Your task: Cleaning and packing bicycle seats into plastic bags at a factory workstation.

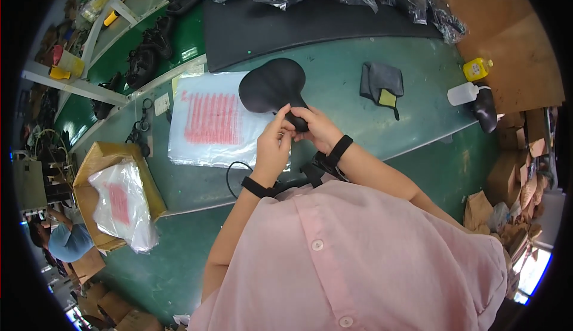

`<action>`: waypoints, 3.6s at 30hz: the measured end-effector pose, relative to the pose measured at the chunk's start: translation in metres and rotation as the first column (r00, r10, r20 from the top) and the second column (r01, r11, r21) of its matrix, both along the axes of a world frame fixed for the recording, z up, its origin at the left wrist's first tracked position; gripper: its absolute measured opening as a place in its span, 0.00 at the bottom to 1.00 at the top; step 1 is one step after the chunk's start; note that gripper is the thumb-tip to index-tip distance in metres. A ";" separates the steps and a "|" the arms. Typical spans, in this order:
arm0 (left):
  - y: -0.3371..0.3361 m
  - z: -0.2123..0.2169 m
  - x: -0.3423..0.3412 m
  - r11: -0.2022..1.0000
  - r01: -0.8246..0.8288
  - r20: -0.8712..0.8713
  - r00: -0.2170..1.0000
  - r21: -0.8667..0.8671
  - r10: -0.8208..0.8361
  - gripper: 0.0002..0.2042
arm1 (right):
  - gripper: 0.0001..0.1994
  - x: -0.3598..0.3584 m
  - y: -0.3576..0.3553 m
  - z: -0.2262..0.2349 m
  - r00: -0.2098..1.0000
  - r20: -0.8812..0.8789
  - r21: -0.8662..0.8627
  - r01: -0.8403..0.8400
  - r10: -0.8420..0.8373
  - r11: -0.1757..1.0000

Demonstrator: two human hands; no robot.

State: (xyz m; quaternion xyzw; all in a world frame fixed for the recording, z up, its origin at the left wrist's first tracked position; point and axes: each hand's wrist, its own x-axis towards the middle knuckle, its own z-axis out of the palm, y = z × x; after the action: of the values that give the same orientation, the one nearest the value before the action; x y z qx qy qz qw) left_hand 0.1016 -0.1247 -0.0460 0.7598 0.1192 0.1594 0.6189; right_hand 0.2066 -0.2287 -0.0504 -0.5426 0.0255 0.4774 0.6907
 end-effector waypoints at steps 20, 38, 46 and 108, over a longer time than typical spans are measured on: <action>0.028 0.088 0.032 0.141 0.586 0.600 0.793 -0.798 0.101 0.33 | 0.26 -0.043 -0.028 0.122 0.618 -0.504 0.842 0.196 0.604 0.502; 0.070 0.085 0.020 0.494 -0.192 0.063 0.889 -0.848 0.453 0.14 | 0.29 -0.045 -0.015 0.124 0.907 0.016 0.385 -0.394 0.421 0.835; 0.058 0.065 0.030 0.427 -0.138 -0.011 0.958 -0.894 0.286 0.18 | 0.29 -0.040 -0.009 0.096 0.840 -0.076 0.541 -0.418 0.538 0.729; 0.144 -0.070 0.004 0.938 -0.282 -0.349 0.915 -0.201 0.201 0.05 | 0.26 0.040 0.013 -0.012 0.983 -0.005 0.202 -0.181 0.185 0.963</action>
State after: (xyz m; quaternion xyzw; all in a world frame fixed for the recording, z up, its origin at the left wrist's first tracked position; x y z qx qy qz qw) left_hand 0.1055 0.0195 -0.1162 0.6716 0.3315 0.0924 0.6561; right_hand 0.2463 -0.2156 -0.0624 -0.4643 -0.0648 0.5458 0.6945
